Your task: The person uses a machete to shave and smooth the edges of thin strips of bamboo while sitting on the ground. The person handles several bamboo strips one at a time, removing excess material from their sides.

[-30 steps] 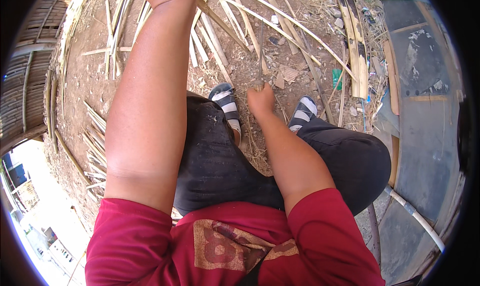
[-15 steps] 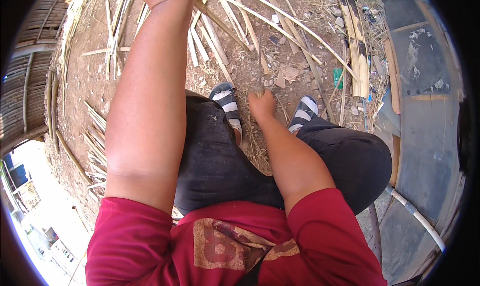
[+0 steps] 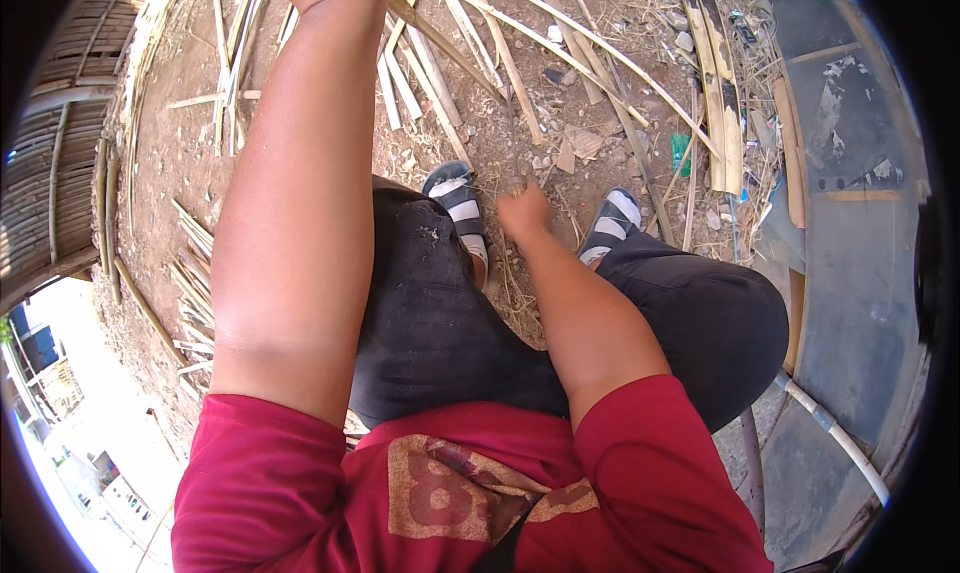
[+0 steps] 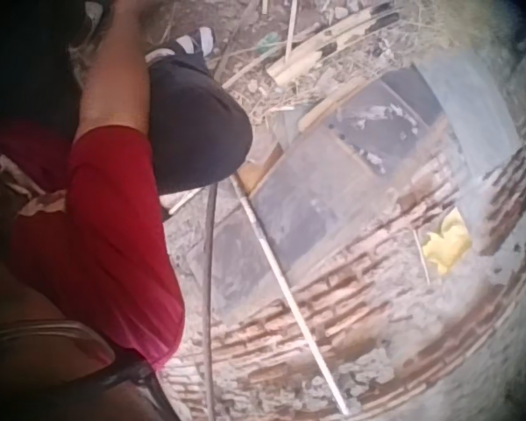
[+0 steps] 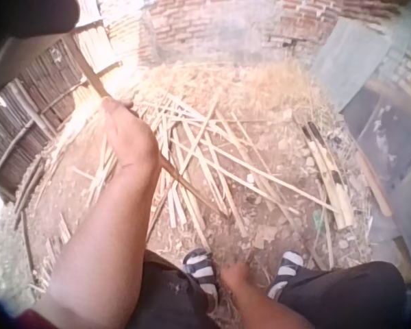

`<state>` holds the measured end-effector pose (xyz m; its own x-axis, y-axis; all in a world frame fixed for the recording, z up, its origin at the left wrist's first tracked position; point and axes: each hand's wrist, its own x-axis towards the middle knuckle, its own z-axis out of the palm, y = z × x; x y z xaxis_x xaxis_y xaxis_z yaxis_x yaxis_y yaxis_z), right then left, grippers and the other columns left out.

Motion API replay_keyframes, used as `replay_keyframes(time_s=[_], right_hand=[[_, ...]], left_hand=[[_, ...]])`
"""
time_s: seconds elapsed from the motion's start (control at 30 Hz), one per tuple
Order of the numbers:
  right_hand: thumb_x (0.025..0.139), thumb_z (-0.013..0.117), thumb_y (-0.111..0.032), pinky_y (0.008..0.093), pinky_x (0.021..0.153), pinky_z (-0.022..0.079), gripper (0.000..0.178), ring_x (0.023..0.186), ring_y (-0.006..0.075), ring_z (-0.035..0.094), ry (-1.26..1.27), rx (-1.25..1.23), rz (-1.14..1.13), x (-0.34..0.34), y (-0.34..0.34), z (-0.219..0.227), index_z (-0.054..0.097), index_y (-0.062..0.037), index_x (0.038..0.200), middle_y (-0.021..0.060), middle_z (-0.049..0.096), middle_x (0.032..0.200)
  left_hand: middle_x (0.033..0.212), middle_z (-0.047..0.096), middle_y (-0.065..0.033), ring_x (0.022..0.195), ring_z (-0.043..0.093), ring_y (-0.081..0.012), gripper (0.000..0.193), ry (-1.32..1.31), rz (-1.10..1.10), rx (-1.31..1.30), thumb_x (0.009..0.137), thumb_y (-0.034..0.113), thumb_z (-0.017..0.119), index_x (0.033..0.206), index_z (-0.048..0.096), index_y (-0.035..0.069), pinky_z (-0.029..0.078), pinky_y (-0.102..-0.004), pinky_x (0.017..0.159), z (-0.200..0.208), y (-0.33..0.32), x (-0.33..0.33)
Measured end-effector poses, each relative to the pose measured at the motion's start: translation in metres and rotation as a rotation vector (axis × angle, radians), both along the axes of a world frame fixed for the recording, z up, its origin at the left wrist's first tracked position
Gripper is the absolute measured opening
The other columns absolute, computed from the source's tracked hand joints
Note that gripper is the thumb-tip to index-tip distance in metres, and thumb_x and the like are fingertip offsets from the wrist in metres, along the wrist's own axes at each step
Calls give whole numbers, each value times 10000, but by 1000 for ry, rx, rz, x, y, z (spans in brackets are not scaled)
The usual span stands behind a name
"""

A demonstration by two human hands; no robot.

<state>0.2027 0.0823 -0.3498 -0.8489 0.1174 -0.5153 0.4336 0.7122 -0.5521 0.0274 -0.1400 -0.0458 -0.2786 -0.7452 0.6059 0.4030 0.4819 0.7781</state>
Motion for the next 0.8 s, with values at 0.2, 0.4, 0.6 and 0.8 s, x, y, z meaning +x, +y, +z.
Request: replay_keyframes(time_s=[0.2, 0.4, 0.6, 0.8], right_hand=[[839, 689, -257, 534, 847, 533, 410, 953, 488, 689, 386, -238, -187, -39, -16, 65, 616, -11, 1158, 267, 723, 990], [850, 688, -272, 535, 855, 538, 412, 974, 483, 688, 252, -122, -33, -11, 0, 37, 606, -23, 1168, 275, 719, 1018], [824, 689, -251, 536, 900, 530, 439, 1042, 483, 670, 23, -21, 37, -9, 0, 15, 637, -14, 1189, 310, 697, 1085], [851, 697, -261, 535, 884, 532, 407, 1014, 480, 675, 389, -292, -194, -44, -18, 85, 638, -4, 1161, 293, 703, 1041]], left_hand=[[897, 611, -120, 867, 539, -242, 601, -2, 39, 38, 1120, 449, 298, 981, 628, -34, 449, -385, 862, 1, 0, -1], [897, 577, -117, 880, 515, -244, 575, -50, 62, 27, 1122, 441, 297, 960, 601, -20, 434, -389, 878, 10, 5, 4], [908, 572, -101, 874, 506, -223, 542, 36, -16, 9, 1125, 420, 297, 956, 585, -7, 436, -373, 866, -5, -5, -1], [934, 595, -121, 897, 524, -236, 590, 18, 47, -12, 1123, 448, 279, 994, 605, -26, 440, -380, 880, -3, -3, -4]])
